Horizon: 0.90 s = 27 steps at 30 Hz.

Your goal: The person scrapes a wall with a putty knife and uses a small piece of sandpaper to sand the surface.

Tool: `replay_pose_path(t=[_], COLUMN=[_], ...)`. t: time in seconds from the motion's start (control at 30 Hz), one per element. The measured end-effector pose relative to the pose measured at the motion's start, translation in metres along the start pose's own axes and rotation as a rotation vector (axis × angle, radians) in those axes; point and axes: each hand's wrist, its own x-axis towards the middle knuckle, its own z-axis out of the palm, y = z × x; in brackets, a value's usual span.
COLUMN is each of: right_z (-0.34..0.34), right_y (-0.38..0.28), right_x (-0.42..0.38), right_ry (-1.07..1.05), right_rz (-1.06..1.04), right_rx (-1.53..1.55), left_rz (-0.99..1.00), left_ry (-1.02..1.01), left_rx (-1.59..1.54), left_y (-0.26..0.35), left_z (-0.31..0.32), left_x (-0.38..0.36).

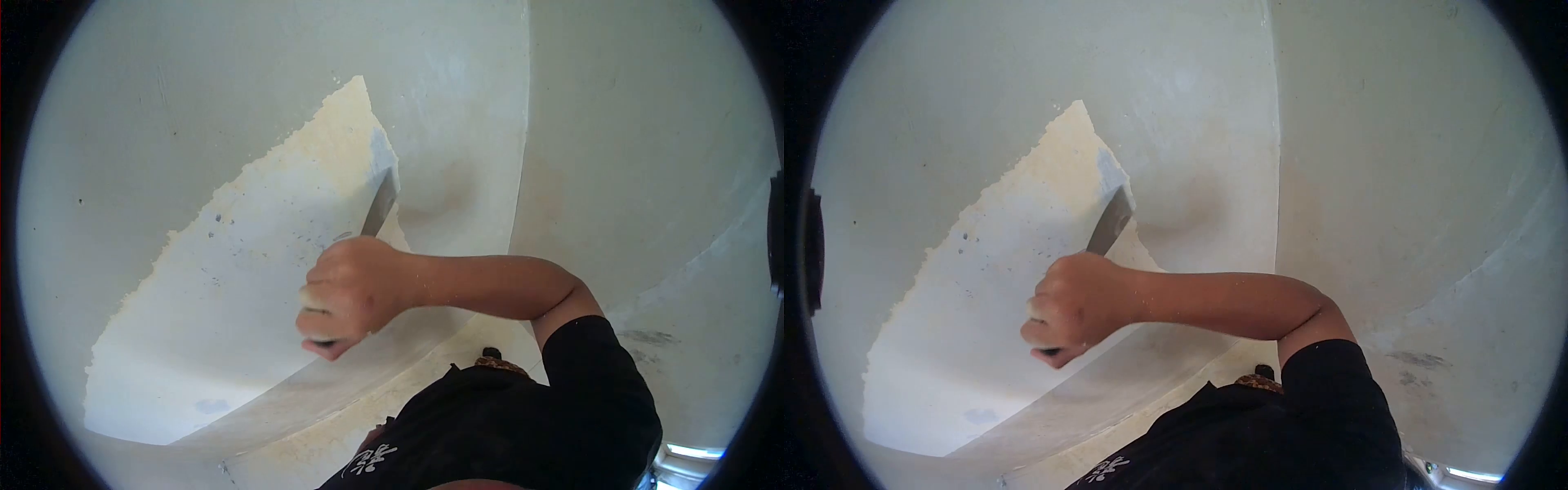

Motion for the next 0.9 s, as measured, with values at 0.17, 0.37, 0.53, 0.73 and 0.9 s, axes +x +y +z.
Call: replay_pose_path(t=[0.17,0.37,0.53,0.73,0.9], right_z=[-0.002,-0.021,-0.005,-0.021,-0.007], right_y=[-0.022,-0.003,0.016,-0.020,0.001], right_x=[0.004,0.000,-0.017,-0.009,-0.029], right_ry=[0.066,-0.007,-0.064,-0.019,-0.027], right_rz=[0.012,0.010,0.039,-0.034,-0.023], right_rx=[0.068,-0.028,-0.138,-0.013,-0.065], left_rz=[0.019,0.021,0.025,0.019,0.066], left_ry=[0.009,0.016,0.016,0.011,0.013], left_rx=[0.003,-0.001,0.013,0.027,0.040], left_y=[0.004,0.009,0.002,0.009,0.009], left_z=[-0.004,-0.004,-0.009,-0.007,-0.012], left_x=[-0.006,-0.004,-0.004,0.002,-0.002])
